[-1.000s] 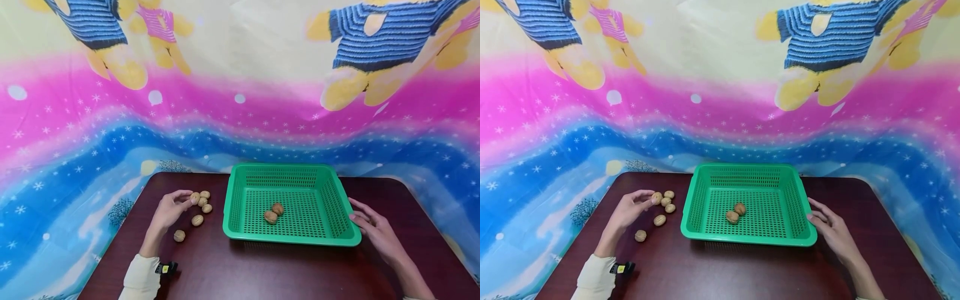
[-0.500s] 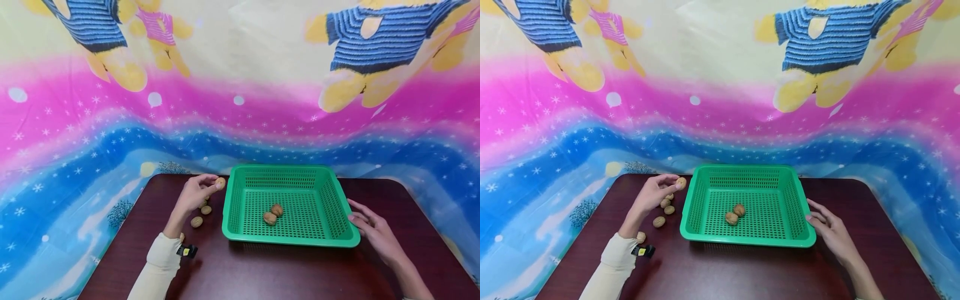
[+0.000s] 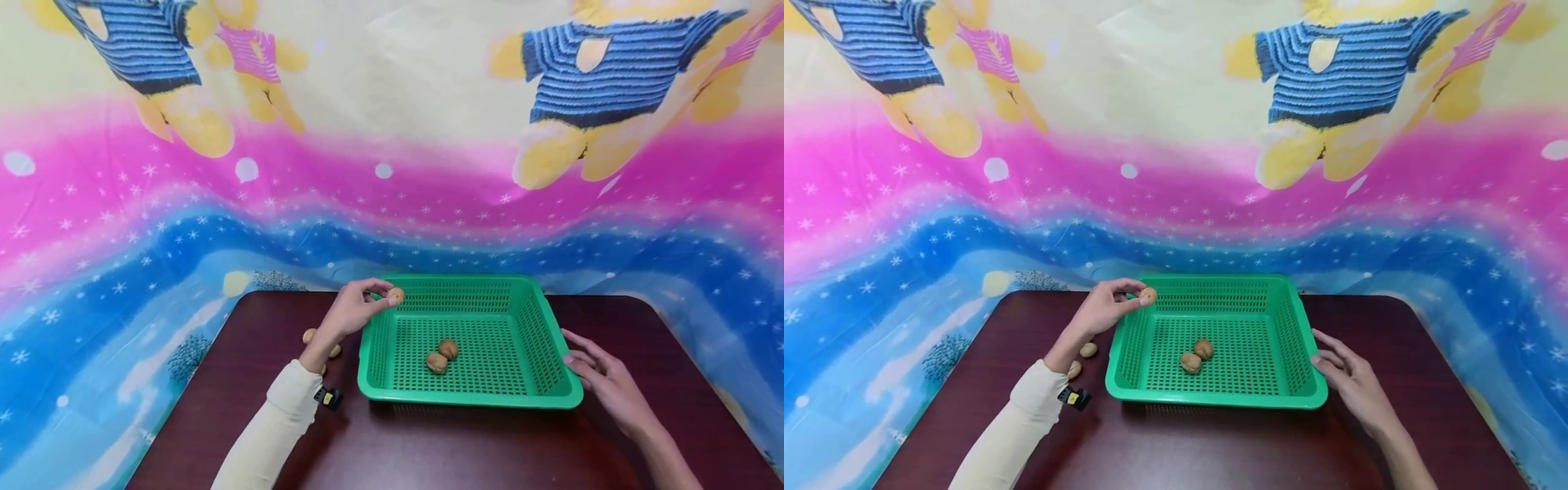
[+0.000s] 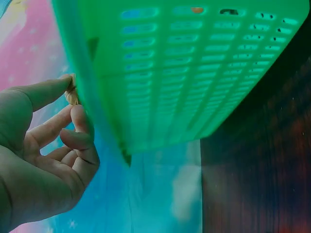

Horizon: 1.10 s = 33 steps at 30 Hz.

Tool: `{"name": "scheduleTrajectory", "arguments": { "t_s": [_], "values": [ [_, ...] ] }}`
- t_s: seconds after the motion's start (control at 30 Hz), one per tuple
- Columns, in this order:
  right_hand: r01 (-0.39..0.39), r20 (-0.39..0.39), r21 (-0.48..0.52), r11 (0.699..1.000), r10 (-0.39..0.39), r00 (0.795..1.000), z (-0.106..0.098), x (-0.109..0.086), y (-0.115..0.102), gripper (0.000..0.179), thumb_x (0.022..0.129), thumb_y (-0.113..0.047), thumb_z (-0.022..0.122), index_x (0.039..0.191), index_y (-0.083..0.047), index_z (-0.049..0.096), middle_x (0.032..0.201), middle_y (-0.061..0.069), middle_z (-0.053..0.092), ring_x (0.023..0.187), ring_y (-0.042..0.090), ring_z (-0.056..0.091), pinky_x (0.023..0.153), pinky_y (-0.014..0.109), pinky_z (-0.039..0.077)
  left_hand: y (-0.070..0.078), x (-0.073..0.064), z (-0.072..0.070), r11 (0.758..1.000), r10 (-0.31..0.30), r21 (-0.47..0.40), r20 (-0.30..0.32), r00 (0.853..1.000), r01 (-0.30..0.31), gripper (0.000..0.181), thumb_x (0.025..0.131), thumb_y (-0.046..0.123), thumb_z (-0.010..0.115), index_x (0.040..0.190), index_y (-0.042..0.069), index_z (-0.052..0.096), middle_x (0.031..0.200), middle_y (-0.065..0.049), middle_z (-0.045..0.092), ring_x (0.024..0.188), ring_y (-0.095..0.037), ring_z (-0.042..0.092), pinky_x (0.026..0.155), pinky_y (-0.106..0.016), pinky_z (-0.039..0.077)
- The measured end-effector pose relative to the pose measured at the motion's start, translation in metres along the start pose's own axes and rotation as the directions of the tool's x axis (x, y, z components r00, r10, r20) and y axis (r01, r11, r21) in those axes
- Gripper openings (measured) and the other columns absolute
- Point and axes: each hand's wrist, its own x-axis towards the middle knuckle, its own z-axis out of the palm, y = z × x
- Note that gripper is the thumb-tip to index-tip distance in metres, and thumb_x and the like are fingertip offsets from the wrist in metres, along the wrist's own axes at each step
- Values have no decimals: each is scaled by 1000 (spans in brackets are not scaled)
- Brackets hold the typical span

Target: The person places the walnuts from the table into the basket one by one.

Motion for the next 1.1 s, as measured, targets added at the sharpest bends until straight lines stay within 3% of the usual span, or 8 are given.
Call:
{"name": "scheduleTrajectory", "arguments": {
  "t_s": [0.13, 0.3, 0.57, 0.8, 1.0, 1.1],
  "values": [
    [-8, 4, -4, 1000, 8, 1000, 2, -1, 0, 62, 116, -27, 51, 171, -8, 28, 122, -29, 69, 108, -3, 72, 82, 29, 64, 0, 8, 11, 1000, 26, 6, 43, 999, -26, 36, 101, 36, 78, 133, 20, 75, 120, -3, 76, 95, -31, 73, 75, -34, 56],
    [1, 12, -2, 1000, -1, 1000, 4, -2, 0, 61, 116, -26, 51, 171, -8, 28, 123, -28, 68, 109, -3, 72, 83, 28, 63, -1, 16, 26, 999, 47, 9, 77, 996, -48, 34, 100, 34, 79, 131, 19, 76, 118, -4, 77, 85, -20, 71, 73, -32, 55],
    [21, 10, 9, 1000, -22, 1000, 5, -2, -1, 60, 116, -22, 51, 170, -7, 29, 124, -25, 70, 109, -1, 73, 84, 27, 63, 0, 24, 44, 993, 90, 61, 143, 986, -100, 33, 102, 34, 77, 131, 18, 76, 118, -3, 76, 83, -14, 69, 73, -30, 55],
    [26, 7, 7, 1000, -26, 1000, 4, -1, -1, 60, 116, -21, 51, 170, -6, 29, 123, -25, 71, 109, -1, 73, 84, 26, 63, 2, 26, 58, 984, 108, 111, 244, 964, -138, 32, 103, 31, 75, 131, 16, 76, 114, -3, 77, 84, -31, 73, 65, -27, 51],
    [13, 1, 10, 1000, -13, 1000, 2, -1, -1, 60, 116, -22, 51, 170, -6, 28, 123, -25, 71, 109, 0, 74, 83, 28, 64, 3, 27, 64, 966, 107, 192, 309, 945, -172, 29, 103, 37, 75, 126, 19, 77, 108, 4, 77, 84, -9, 69, 76, -28, 55],
    [13, 2, 15, 1000, -14, 1000, 1, -1, 1, 60, 116, -22, 50, 170, -7, 28, 123, -25, 71, 109, 1, 74, 82, 29, 64, 4, 28, 65, 963, 99, 206, 321, 942, -172, 29, 103, 37, 75, 126, 19, 77, 108, 4, 77, 83, -5, 67, 78, -30, 56]
  ]
}}
